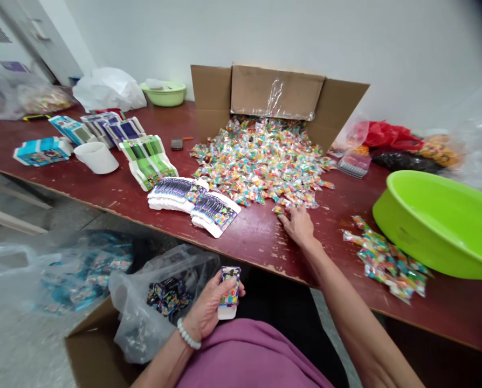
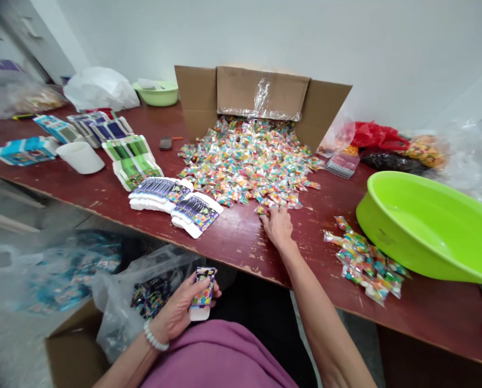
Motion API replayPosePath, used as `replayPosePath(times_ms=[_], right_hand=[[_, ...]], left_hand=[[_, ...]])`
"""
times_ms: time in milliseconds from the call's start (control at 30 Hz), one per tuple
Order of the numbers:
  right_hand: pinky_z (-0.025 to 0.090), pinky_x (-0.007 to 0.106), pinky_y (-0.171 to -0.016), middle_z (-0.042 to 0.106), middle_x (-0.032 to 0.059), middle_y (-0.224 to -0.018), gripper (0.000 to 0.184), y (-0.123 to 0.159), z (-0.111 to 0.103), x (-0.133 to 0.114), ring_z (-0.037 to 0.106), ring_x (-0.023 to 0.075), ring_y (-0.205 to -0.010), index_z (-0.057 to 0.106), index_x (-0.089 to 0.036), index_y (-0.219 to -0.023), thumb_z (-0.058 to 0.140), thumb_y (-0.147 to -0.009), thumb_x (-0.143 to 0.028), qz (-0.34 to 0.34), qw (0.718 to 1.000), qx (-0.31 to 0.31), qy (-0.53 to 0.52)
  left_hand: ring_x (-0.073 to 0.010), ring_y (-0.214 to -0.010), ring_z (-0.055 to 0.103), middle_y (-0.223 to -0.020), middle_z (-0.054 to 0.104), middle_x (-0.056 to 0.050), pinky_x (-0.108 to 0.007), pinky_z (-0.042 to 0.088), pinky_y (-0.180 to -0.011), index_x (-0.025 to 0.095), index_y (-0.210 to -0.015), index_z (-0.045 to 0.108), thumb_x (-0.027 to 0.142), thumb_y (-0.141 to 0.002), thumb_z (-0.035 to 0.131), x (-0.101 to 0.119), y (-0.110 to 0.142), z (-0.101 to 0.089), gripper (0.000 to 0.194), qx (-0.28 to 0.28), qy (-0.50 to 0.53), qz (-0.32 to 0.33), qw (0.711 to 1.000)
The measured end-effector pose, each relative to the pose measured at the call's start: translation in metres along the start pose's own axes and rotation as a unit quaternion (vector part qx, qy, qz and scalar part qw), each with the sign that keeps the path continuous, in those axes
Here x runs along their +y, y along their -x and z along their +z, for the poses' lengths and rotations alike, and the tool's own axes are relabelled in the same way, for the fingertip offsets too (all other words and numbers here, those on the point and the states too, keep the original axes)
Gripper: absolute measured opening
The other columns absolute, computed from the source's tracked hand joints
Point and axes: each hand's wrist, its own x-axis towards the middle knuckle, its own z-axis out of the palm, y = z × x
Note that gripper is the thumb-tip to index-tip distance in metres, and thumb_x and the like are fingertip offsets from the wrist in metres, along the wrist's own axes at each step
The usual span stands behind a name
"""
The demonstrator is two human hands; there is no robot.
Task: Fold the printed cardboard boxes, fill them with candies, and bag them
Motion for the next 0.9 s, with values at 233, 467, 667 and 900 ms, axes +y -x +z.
replayPosePath(times_ms=[233,467,667,900], right_hand=[[0.046,0.035,-0.075,0.061,0.0026,-0.076,0.021,0.011,-0.001,0.014,0.058,0.0224,-0.078,0.065,-0.02,-0.081,0.074,-0.07,-0.036,0.014,0.995,-0.057,-0.075],[0.049,0.028,-0.061,0.07,0.0045,-0.082,0.033,0.083,-0.014,-0.032,0.061,0.016,-0.066,0.066,-0.017,-0.092,0.069,-0.08,-0.047,0.0,0.927,-0.236,-0.292],[0.047,0.031,-0.074,0.067,0.0035,-0.088,0.01,0.144,-0.02,-0.066,0.061,0.0178,-0.081,0.068,-0.019,-0.091,0.062,-0.089,-0.026,-0.123,0.914,-0.275,-0.272],[0.046,0.031,-0.072,0.064,0.0043,-0.088,0.013,0.146,-0.025,-0.071,0.059,0.0186,-0.08,0.065,-0.02,-0.093,0.055,-0.089,-0.013,-0.202,0.94,-0.183,-0.204]], left_hand=[[-0.0098,-0.058,0.053,-0.067,0.06,0.0,-0.018,0.041,-0.051,0.012,-0.089,0.071,0.038,-0.071,0.082,0.019,0.007,-0.045,0.034,0.033,-0.239,0.018,0.97],[-0.016,-0.073,0.067,-0.09,0.07,-0.002,-0.027,0.057,-0.064,0.021,-0.117,0.059,0.021,-0.061,0.089,0.064,0.022,-0.039,0.064,0.114,-0.136,0.118,0.977],[-0.0192,-0.073,0.07,-0.09,0.072,-0.003,-0.033,0.062,-0.06,0.018,-0.099,0.059,0.016,-0.066,0.084,0.065,0.022,-0.01,0.041,0.118,0.047,0.131,0.983],[-0.0203,-0.081,0.071,-0.094,0.073,-0.005,-0.035,0.062,-0.068,0.017,-0.094,0.057,0.021,-0.069,0.084,0.05,0.033,-0.003,0.037,0.069,0.029,0.097,0.992]])
